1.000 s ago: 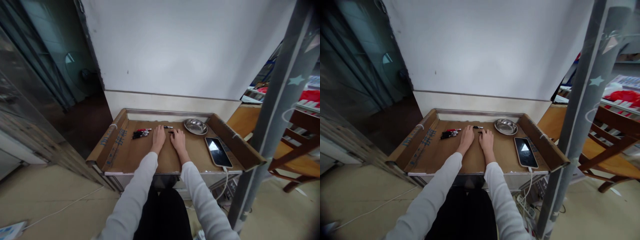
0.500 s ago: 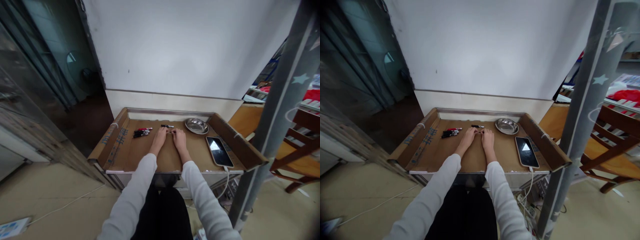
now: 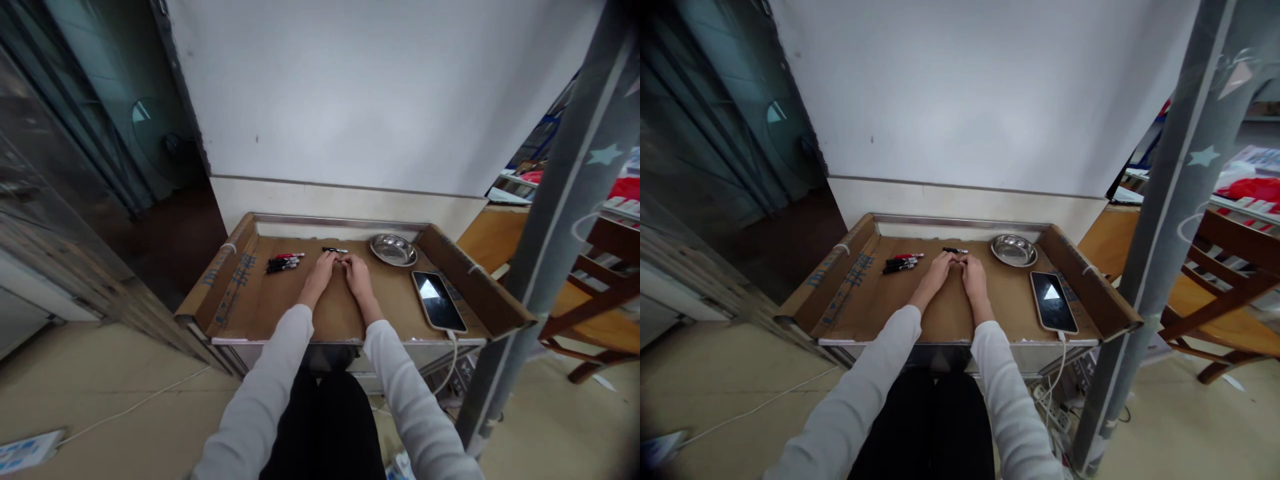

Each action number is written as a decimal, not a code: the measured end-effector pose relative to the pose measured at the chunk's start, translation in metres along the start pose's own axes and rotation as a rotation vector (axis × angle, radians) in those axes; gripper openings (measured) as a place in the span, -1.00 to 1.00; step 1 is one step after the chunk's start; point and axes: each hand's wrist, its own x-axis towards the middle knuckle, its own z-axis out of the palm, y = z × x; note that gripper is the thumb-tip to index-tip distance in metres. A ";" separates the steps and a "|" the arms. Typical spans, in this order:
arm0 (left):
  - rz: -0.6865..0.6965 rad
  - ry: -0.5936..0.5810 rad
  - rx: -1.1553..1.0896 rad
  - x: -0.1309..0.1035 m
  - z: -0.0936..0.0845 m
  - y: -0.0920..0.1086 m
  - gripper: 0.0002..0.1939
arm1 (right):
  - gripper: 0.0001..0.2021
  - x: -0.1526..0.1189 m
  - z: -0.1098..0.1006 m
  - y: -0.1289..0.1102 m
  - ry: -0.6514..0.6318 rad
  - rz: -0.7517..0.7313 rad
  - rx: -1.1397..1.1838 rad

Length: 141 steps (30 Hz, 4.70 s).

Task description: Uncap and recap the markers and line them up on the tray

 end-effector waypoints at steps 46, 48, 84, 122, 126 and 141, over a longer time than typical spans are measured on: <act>-0.453 0.370 0.618 -0.079 -0.050 0.026 -0.80 | -0.50 -0.062 -0.013 -0.041 -0.054 0.051 -0.313; -0.531 0.400 0.643 -0.080 -0.050 0.021 -0.79 | -0.56 -0.063 -0.009 -0.036 -0.067 0.098 -0.398; -0.353 0.102 0.721 -0.076 -0.049 0.021 -0.77 | -0.71 -0.027 0.000 -0.028 0.018 -0.017 -0.156; -0.275 0.416 -0.274 -0.004 -0.014 -0.026 -0.82 | -0.86 0.003 0.003 -0.007 0.091 0.441 1.089; -0.164 0.148 -0.030 -0.005 -0.010 -0.029 -0.82 | -0.87 -0.001 0.004 -0.007 0.007 0.121 0.626; 0.002 0.061 0.164 -0.020 -0.023 -0.015 -0.71 | -0.83 -0.009 -0.009 0.003 -0.044 -0.027 -0.149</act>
